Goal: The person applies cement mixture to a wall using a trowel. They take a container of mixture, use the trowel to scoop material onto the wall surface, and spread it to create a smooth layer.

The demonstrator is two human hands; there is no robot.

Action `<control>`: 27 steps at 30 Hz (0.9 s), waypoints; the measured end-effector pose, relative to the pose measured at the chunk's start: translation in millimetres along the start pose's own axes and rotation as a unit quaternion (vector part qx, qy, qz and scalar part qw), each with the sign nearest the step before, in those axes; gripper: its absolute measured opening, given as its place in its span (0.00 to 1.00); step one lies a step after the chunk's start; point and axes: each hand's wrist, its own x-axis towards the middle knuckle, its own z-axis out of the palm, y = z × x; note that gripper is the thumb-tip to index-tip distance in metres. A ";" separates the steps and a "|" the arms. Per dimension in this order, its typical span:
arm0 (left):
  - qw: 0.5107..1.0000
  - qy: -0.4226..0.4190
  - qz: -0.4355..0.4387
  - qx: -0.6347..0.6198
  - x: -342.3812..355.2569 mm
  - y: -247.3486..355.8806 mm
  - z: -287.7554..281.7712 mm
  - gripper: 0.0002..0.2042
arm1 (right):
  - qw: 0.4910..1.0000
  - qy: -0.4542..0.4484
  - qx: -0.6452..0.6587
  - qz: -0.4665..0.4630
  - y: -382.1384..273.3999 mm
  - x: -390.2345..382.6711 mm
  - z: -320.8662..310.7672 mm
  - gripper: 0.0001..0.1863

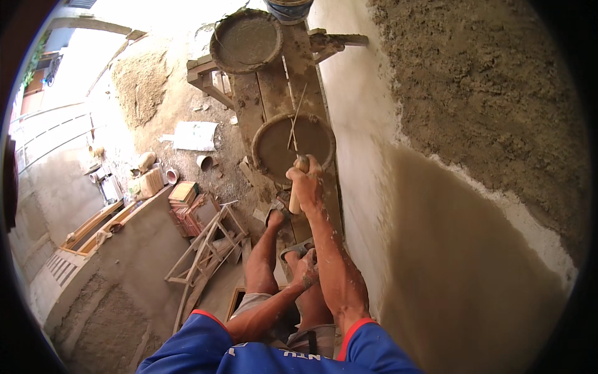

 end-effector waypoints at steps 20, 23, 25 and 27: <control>0.921 0.292 -0.074 -0.245 53.4 0.9 -66.1 0.21 | 0.924 -0.018 -0.364 -0.115 24.3 63.1 14.5 0.26; 0.890 0.306 -0.114 -0.319 137.6 -2.0 -122.3 0.34 | 0.831 -0.032 -0.544 -0.111 46.0 73.6 -70.5 0.20; 0.890 0.309 -0.077 -0.325 199.9 -21.2 -154.1 0.40 | 0.796 -0.116 -0.573 -0.156 35.6 78.7 -102.2 0.20; 0.848 0.292 -0.115 -0.427 251.2 -40.7 -189.7 0.38 | 0.750 -0.119 -0.630 -0.163 22.0 84.2 -111.4 0.21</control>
